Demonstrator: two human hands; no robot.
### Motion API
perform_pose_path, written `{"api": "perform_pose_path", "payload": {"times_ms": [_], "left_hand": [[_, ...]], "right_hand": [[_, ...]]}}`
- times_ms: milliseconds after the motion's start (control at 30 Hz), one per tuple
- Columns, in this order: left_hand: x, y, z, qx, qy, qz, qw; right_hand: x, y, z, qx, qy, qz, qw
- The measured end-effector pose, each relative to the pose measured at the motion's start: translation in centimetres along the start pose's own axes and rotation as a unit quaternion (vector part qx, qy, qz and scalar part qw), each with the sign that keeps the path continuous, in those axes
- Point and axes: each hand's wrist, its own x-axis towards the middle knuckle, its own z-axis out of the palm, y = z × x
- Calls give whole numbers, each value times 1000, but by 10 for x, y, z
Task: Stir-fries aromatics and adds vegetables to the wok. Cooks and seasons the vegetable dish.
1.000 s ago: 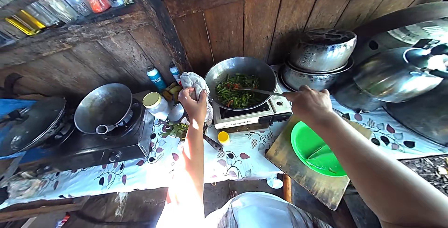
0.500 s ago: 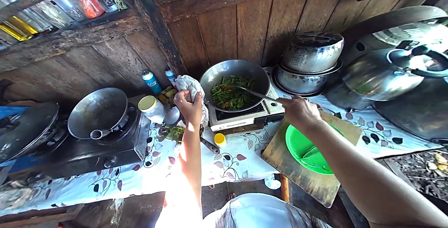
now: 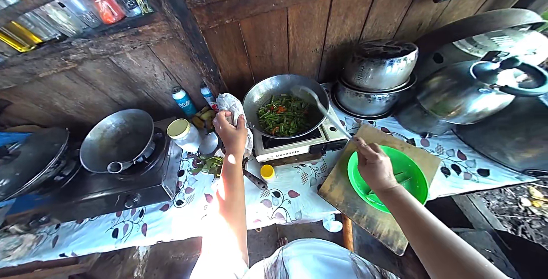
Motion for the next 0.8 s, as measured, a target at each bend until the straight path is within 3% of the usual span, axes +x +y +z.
{"api": "perform_pose_path", "payload": {"times_ms": [267,367,467,567,700,800], "left_hand": [[-4,6,5,1,22,-17,1000],[-4,5,6,3,29,-12,999],[-4,5,5,8,29,-15,999],[-3,5,5,7,27,-12,1000],[-4,4,6,2,34,-13,999],[-4,5,6,0,37,-13,999]], "right_hand": [[-10,5,10,7,-6,19,1000],[-14,7,13,26,41,-20,999],[-18,6,12,21,1,10,1000],[-21,7,16,35,54,-26,998],[-27,7,19,34,18,-7,999],[-31,4,22,48,56,-40,996]]}}
